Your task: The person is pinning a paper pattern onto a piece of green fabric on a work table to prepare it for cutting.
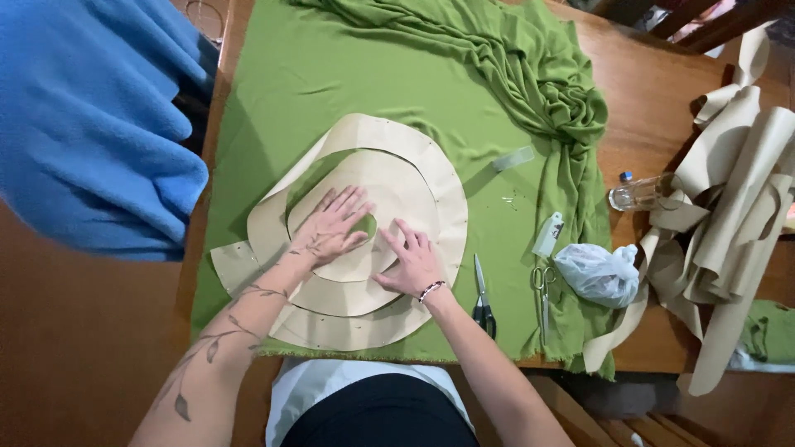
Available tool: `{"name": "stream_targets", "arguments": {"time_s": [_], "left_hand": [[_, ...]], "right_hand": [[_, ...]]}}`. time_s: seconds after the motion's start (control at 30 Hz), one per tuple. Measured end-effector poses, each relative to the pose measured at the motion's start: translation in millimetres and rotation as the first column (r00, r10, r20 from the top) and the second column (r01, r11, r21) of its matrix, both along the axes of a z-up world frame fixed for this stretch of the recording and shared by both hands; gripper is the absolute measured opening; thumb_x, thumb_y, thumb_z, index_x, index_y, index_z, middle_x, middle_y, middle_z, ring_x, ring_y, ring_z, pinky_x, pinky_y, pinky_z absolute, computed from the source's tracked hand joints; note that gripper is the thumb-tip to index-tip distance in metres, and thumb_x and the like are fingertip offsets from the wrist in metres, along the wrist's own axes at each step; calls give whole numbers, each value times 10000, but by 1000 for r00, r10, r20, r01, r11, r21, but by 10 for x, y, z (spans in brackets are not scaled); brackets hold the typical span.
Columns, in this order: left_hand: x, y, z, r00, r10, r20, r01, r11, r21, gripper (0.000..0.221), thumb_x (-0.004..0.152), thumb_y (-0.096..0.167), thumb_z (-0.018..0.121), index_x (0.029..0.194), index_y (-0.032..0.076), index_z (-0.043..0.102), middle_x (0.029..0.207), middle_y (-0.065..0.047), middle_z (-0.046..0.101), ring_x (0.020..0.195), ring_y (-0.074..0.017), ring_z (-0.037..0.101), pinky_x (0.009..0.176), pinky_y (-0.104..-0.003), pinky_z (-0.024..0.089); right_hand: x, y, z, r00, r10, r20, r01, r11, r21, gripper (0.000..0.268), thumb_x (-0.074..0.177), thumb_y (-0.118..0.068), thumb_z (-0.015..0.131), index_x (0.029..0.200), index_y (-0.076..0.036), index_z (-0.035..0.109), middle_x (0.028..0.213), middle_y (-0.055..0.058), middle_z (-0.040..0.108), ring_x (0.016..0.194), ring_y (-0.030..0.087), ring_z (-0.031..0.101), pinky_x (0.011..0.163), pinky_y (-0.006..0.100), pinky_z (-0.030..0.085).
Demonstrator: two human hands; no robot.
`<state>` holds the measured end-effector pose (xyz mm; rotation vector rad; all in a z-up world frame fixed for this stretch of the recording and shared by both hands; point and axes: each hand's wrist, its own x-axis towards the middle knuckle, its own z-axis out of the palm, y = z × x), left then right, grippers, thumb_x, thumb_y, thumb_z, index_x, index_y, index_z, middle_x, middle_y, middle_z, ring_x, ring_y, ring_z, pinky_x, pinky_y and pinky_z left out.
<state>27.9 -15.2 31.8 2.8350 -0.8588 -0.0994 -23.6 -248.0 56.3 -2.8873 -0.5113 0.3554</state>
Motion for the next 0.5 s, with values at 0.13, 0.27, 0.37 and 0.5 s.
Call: {"name": "stream_targets", "arguments": {"time_s": [0.13, 0.27, 0.37, 0.5], "left_hand": [[46, 154, -212, 994, -56, 99, 68, 990, -125, 616, 1022, 559, 323, 1504, 194, 439, 1588, -113, 383, 1499, -277, 309, 1232, -462, 201], [40, 245, -248, 985, -73, 159, 106, 972, -210, 684, 1001, 600, 362, 1548, 190, 395, 1601, -156, 353, 1490, -321, 313, 1233, -477, 194], [37, 264, -212, 989, -70, 132, 90, 984, -155, 752, 979, 655, 349, 1564, 181, 354, 1634, -143, 304, 1521, -299, 259, 1247, -478, 145], [21, 269, -173, 987, -69, 142, 83, 991, -101, 889, 932, 762, 329, 1553, 127, 365, 1631, -144, 318, 1537, -282, 242, 1247, -488, 123]], "right_hand": [[-13, -8, -70, 1000, 12, -8, -12, 1000, -4, 1013, 593, -673, 780, 1496, -396, 415, 1566, 5, 321, 1209, 275, 471, 943, 416, 466], [-52, -4, -113, 1000, -4, -24, 3, 1000, -9, 985, 635, -736, 725, 1508, -419, 398, 1601, -12, 276, 1325, 278, 376, 1067, 465, 360], [-70, -22, -159, 998, 26, 63, -26, 1000, 2, 974, 674, -749, 706, 1518, -374, 397, 1622, 34, 268, 1421, 313, 297, 1155, 490, 235], [-110, -64, -194, 990, 113, 90, -112, 994, -16, 964, 793, -755, 596, 1590, -319, 273, 1667, 87, 210, 1534, 291, 180, 1227, 508, 79]]}}
